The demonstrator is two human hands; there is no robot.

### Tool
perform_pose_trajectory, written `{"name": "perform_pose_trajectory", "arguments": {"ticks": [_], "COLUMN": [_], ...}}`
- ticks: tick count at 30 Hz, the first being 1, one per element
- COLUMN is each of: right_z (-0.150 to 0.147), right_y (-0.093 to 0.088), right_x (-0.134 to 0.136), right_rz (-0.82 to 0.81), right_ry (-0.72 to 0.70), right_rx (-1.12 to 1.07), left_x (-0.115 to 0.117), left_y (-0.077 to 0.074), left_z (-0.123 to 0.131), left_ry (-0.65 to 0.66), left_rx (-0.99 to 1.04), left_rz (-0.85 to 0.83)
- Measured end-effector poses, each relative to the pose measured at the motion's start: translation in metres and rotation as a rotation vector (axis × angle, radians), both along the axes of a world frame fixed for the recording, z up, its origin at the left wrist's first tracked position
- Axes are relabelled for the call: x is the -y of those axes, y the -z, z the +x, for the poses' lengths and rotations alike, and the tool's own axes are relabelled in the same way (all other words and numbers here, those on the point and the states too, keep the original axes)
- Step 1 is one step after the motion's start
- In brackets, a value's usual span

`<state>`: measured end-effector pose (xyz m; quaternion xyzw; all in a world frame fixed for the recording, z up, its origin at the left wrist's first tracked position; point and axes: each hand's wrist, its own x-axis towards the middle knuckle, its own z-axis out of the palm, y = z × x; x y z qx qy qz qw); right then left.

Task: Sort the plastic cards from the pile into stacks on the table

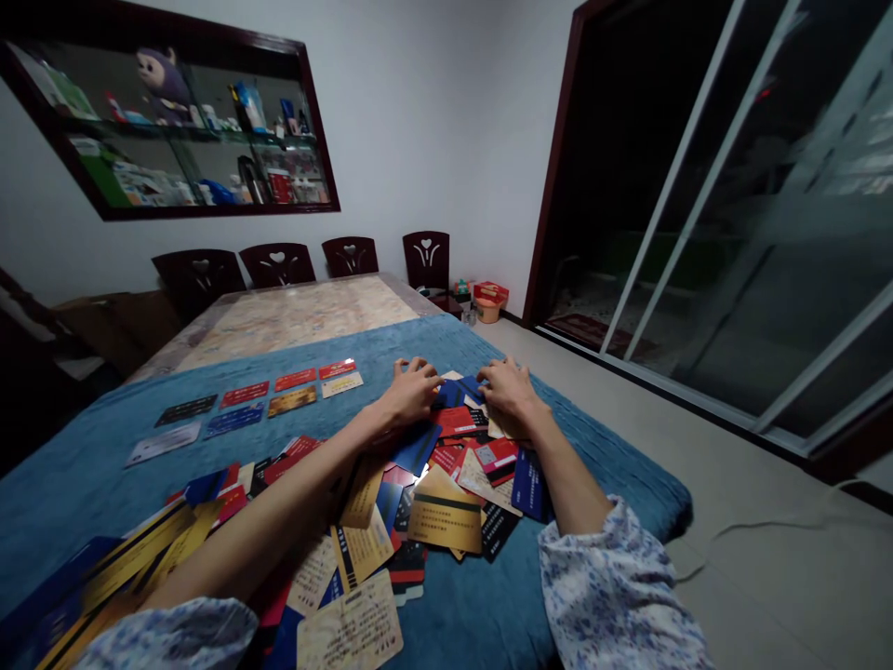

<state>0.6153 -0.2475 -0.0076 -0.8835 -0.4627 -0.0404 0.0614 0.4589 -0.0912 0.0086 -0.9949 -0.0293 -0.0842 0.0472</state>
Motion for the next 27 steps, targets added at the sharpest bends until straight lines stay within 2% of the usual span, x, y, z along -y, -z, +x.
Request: {"name": "perform_pose_trajectory", "arguments": {"ticks": [12, 16, 21, 27], "right_z": [-0.009, -0.009, -0.012, -0.014], "right_y": [0.012, 0.014, 0.013, 0.007], "right_x": [-0.015, -0.018, -0.019, -0.015], "right_rz": [0.019, 0.016, 0.006, -0.004], "right_ry": [-0.131, -0.149, -0.138, -0.073], "right_rx": [0.016, 0.002, -0.031, -0.027], "left_x": [-0.01, -0.016, -0.019, -0.018], "left_y": [0.008, 0.009, 0.013, 0.022], "left_z": [0.044, 0.056, 0.063, 0.063], "left_ry": [-0.084, -0.067, -0.024, 0.007], "left_rx": [-0.103, -0.157, -0.208, -0.143], "left_rz": [-0.074, -0.098, -0.096, -0.1]}}
